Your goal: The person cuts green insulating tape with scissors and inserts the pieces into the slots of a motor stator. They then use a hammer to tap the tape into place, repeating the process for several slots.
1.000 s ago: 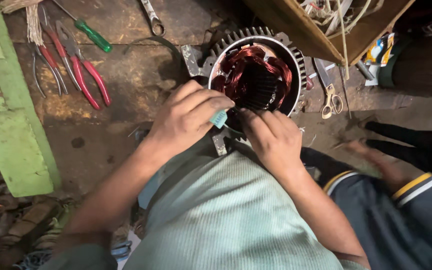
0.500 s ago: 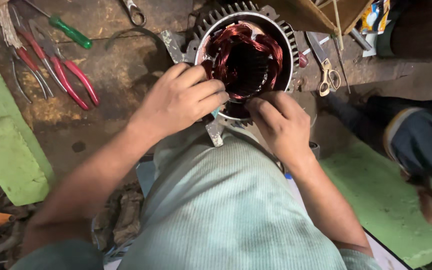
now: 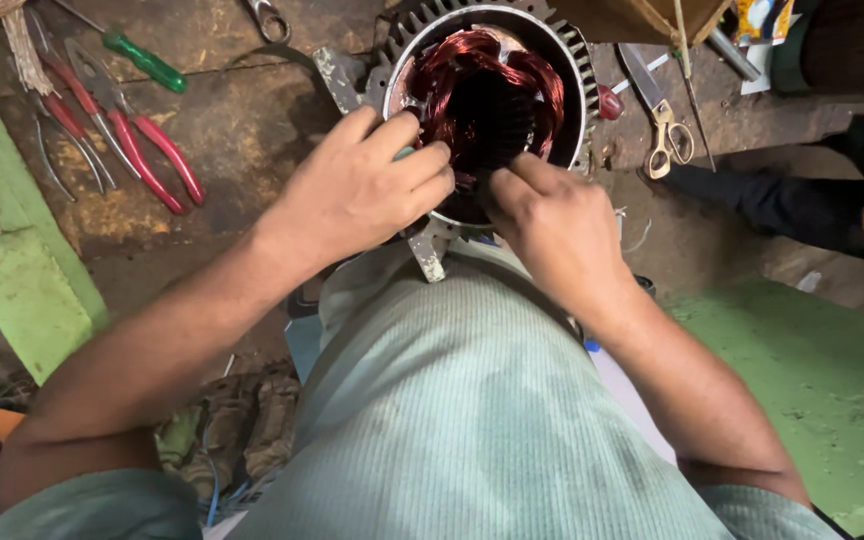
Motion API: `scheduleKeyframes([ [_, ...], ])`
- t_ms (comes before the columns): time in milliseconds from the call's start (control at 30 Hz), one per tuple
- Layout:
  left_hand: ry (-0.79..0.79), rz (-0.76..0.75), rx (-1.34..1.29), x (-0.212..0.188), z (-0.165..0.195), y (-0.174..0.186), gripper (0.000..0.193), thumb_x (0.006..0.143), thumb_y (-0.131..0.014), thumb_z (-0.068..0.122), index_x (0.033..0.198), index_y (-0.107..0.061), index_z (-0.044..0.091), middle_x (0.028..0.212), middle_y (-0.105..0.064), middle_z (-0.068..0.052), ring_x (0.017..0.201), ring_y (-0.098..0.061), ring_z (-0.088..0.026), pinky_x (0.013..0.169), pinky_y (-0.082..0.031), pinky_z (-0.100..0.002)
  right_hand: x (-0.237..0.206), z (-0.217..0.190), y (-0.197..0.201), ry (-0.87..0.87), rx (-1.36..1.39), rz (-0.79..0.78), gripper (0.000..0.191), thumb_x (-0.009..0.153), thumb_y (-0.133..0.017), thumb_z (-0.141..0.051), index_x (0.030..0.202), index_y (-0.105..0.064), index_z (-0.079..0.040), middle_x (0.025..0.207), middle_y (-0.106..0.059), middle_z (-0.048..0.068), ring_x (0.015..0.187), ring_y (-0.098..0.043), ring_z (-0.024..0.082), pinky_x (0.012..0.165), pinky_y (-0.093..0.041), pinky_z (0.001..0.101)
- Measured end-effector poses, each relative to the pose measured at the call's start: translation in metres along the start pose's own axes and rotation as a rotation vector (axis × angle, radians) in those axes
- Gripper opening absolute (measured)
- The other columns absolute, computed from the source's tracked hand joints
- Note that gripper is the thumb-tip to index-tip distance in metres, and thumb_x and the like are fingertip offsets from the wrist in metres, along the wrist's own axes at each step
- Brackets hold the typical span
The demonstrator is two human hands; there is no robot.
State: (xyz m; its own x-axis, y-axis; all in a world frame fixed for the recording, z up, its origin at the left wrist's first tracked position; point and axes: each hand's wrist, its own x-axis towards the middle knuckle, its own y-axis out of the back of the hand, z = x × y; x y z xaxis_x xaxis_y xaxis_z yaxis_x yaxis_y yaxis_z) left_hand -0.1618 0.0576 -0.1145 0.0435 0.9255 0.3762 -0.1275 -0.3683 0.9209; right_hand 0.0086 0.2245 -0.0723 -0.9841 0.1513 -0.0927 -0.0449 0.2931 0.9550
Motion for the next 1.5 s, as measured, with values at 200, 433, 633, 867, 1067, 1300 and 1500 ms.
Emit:
scheduleKeyframes([
  [200,-0.081,0.118,-0.006,-0.009,0.003,-0.007,0.019,0.094,-0.066,0.023,0.108,-0.075,0.016,0.117,-0.07,0.003,0.099,-0.058,-0.014,0.08,-0.047,-0.03,-0.005,0.008,0.007,0.104,0.111,0.062,0.023,0.081,-0.074,-0.008,0.102,-0.068,-0.006,0.095,-0.062,0.01,0.09,-0.066,0.032,0.079,-0.056,0.0432],
  [433,-0.07,0.161,-0.045,-0.025,-0.004,-0.022,0.019,0.099,-0.069,0.02,0.115,-0.077,0.016,0.119,-0.072,0.004,0.096,-0.061,-0.012,0.079,-0.047,-0.029,-0.017,0.026,0.012,0.06,0.072,0.078,0.029,0.089,-0.074,-0.002,0.116,-0.074,-0.013,0.111,-0.07,0.004,0.097,-0.068,0.027,0.083,-0.055,0.0378],
  [633,-0.068,0.162,-0.049,-0.025,-0.005,-0.021,0.02,0.099,-0.068,0.021,0.116,-0.077,0.016,0.121,-0.073,0.004,0.095,-0.06,-0.012,0.08,-0.048,-0.029,-0.023,0.024,0.007,0.18,-0.042,0.107,0.037,0.083,-0.075,-0.002,0.119,-0.073,-0.011,0.117,-0.072,0.004,0.1,-0.066,0.024,0.087,-0.055,0.0337],
  [867,-0.032,0.123,-0.106,-0.026,-0.002,-0.021,0.021,0.101,-0.066,0.022,0.117,-0.077,0.014,0.122,-0.071,0.003,0.097,-0.061,-0.014,0.081,-0.048,-0.031,-0.022,0.022,-0.001,0.187,-0.08,0.151,0.037,0.082,-0.074,0.0,0.118,-0.073,-0.008,0.118,-0.072,0.003,0.103,-0.067,0.022,0.09,-0.056,0.0331],
  [1067,0.01,0.133,-0.093,-0.03,0.005,-0.021,0.023,0.102,-0.063,0.02,0.121,-0.076,0.015,0.13,-0.07,0.002,0.096,-0.059,-0.013,0.083,-0.047,-0.031,-0.011,0.022,0.006,0.063,0.109,0.062,0.019,0.09,-0.08,-0.013,0.107,-0.072,-0.01,0.103,-0.068,0.006,0.094,-0.064,0.028,0.081,-0.053,0.0384],
  [1300,-0.019,0.101,0.023,-0.038,0.012,-0.025,0.03,0.104,-0.058,0.022,0.13,-0.073,0.015,0.141,-0.067,-0.001,0.089,-0.056,-0.012,0.075,-0.044,-0.028,-0.009,0.001,0.007,0.06,-0.035,0.038,0.026,0.086,-0.073,-0.003,0.111,-0.072,-0.009,0.104,-0.065,0.006,0.095,-0.062,0.028,0.085,-0.052,0.0389],
  [1500,0.002,0.096,-0.009,-0.04,0.015,-0.035,0.04,0.106,-0.056,0.023,0.145,-0.066,0.025,0.134,-0.067,-0.002,0.094,-0.055,-0.013,0.079,-0.044,-0.028,-0.007,0.012,0.013,0.24,-0.108,0.001,0.042,0.076,-0.068,0.0,0.117,-0.073,-0.009,0.111,-0.069,0.005,0.094,-0.062,0.026,0.085,-0.053,0.0361],
])
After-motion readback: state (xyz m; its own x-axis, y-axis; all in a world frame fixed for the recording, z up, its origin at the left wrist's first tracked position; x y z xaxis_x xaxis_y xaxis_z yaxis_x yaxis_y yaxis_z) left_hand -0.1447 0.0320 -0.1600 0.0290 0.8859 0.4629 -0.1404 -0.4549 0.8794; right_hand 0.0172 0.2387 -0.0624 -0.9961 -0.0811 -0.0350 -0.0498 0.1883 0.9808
